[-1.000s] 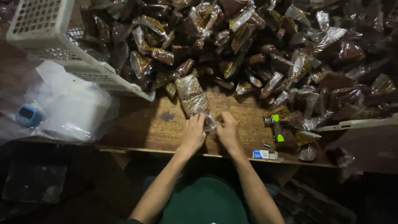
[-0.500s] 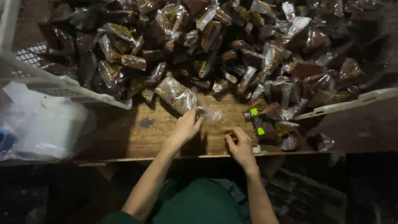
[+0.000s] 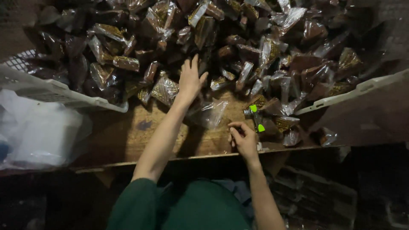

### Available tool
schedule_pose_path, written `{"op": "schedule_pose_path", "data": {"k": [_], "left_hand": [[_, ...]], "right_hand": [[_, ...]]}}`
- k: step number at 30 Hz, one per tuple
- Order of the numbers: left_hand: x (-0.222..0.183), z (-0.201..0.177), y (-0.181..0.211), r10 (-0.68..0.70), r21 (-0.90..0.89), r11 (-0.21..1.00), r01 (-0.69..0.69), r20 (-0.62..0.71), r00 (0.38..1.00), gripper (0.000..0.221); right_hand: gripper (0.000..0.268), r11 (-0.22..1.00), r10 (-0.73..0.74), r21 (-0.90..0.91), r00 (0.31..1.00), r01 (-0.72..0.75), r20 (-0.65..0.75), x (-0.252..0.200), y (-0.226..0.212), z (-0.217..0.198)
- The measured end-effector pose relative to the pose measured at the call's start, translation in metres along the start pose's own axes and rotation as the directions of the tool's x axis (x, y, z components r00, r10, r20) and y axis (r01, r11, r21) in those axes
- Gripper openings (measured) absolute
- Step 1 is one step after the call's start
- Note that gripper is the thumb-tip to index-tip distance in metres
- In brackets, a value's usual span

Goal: The person places triangular-shaped bakery items into clear plastic bags by hand and seals the bags using a green handheld tape dispenser.

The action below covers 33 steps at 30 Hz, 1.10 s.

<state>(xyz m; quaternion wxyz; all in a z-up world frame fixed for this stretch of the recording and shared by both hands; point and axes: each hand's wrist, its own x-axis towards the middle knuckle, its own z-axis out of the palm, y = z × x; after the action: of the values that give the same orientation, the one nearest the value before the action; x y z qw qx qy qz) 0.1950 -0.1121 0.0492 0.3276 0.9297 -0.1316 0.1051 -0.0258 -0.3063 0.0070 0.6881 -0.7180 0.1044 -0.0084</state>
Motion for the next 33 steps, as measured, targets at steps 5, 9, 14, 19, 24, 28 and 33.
{"op": "schedule_pose_path", "data": {"k": [5,9,14,19,24,28,33], "left_hand": [[0.024,0.049,-0.049,0.041,0.130,0.991,-0.038,-0.019,0.999,0.052],[-0.045,-0.005,0.041,0.058,-0.268,0.963,-0.020,0.132,0.990,0.044],[-0.037,0.040,0.033,0.255,-0.211,0.955,-0.209,0.222,0.941,0.053],[0.003,0.129,-0.026,0.224,0.339,0.883,-0.324,0.301,0.927,0.061],[-0.018,0.068,0.005,0.057,0.025,0.997,-0.067,0.288,0.956,0.049],[-0.086,-0.037,0.074,-0.034,-0.675,0.705,0.215,0.271,0.962,0.055],[-0.117,-0.052,0.082,-0.085,-0.775,0.575,0.262,0.262,0.961,0.048]], "right_hand": [[0.019,0.990,0.003,0.139,0.997,0.007,-0.073,0.023,0.022,-0.006],[0.035,0.934,0.100,0.352,0.990,-0.060,-0.097,0.013,-0.013,-0.002],[0.038,0.868,0.187,0.481,0.978,-0.124,-0.087,0.002,-0.062,0.008],[0.020,0.924,0.152,0.381,0.948,-0.036,-0.281,0.008,-0.048,0.010],[0.014,0.948,0.091,0.315,0.914,0.043,-0.396,0.019,0.008,-0.008],[0.014,0.960,-0.141,0.117,0.798,0.256,-0.585,0.012,-0.068,0.030],[0.075,0.747,-0.655,-0.317,0.727,0.584,-0.204,0.002,-0.117,0.059]]}}
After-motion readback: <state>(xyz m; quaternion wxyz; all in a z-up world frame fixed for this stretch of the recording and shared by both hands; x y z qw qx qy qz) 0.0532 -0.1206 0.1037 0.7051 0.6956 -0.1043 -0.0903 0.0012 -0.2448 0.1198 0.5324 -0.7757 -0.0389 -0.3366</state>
